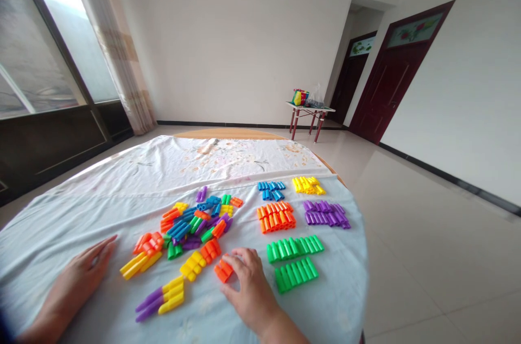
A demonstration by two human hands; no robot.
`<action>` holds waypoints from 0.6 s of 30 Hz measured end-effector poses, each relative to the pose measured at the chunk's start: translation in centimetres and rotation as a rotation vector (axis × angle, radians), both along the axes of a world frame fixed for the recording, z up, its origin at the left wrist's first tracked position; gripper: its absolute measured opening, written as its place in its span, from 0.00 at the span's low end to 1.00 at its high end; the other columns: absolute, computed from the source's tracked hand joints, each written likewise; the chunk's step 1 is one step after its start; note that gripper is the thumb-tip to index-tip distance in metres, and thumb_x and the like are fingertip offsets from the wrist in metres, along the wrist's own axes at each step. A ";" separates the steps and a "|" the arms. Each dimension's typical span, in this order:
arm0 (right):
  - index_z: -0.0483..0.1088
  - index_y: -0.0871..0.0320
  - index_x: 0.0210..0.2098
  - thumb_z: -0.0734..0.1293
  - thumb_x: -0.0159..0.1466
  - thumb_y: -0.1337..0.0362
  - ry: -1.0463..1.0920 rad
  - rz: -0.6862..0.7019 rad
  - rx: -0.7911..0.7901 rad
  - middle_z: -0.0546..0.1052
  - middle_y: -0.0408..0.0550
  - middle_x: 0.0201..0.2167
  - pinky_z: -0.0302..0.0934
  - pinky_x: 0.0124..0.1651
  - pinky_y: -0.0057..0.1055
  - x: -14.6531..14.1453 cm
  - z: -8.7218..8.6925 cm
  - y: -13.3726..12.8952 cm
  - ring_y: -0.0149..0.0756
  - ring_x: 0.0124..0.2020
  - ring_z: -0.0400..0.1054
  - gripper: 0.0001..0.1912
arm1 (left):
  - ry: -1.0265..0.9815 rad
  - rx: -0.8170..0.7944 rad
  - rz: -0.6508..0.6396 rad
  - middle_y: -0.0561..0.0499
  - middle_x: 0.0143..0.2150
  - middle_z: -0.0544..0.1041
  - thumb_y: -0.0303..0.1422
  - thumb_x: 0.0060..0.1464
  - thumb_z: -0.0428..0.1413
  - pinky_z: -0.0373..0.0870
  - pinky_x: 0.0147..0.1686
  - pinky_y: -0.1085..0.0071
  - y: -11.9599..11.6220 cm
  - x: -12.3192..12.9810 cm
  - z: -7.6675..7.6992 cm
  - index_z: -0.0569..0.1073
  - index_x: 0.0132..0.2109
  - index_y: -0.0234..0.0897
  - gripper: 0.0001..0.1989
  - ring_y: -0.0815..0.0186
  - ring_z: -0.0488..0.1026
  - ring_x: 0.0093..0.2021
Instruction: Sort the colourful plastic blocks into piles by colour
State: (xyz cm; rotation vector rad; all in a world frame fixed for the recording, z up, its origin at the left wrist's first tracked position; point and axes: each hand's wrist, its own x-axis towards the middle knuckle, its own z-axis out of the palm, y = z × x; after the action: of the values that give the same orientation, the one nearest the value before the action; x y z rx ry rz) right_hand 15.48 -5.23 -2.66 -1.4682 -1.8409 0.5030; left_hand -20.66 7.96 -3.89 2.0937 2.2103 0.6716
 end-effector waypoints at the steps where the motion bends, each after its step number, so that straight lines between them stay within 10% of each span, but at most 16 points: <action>1: 0.65 0.49 0.50 0.67 0.52 0.75 -0.008 0.013 0.014 0.67 0.47 0.48 0.56 0.56 0.39 0.1 -0.1 0.1 0.40 0.51 0.60 0.28 | -0.014 0.031 0.013 0.50 0.52 0.73 0.43 0.57 0.39 0.63 0.51 0.67 -0.2 0.4 0.4 0.69 0.51 0.41 0.22 0.63 0.67 0.53; 6: 0.63 0.49 0.53 0.68 0.54 0.72 -0.022 0.028 0.079 0.69 0.47 0.46 0.59 0.53 0.40 0.2 -1.1 0.3 0.40 0.49 0.62 0.28 | -0.191 0.261 -0.162 0.50 0.46 0.74 0.47 0.54 0.44 0.67 0.47 0.65 -3.4 6.5 3.7 0.74 0.44 0.44 0.20 0.61 0.69 0.47; 10: 0.60 0.49 0.56 0.68 0.56 0.67 -0.016 0.011 0.133 0.68 0.49 0.49 0.59 0.54 0.41 0.4 -1.4 0.2 0.41 0.50 0.61 0.28 | -0.282 0.091 -0.499 0.50 0.42 0.74 0.45 0.54 0.47 0.70 0.42 0.70 -7.3 14.5 5.2 0.74 0.43 0.46 0.16 0.65 0.72 0.42; 18: 0.58 0.49 0.57 0.63 0.55 0.77 -0.039 0.009 0.163 0.71 0.47 0.42 0.64 0.47 0.34 1.3 -1.3 -2.9 0.37 0.44 0.65 0.32 | -0.073 -0.129 -0.639 0.42 0.52 0.72 0.43 0.47 0.55 0.66 0.51 0.59 -8.5 20.7 1.2 0.70 0.50 0.39 0.23 0.56 0.68 0.53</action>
State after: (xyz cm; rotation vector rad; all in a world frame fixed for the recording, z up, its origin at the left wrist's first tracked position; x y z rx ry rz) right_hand 16.80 -8.14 -3.94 -1.3699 -1.8727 0.3227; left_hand 0.05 -0.53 -2.65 2.4453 1.3637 0.5155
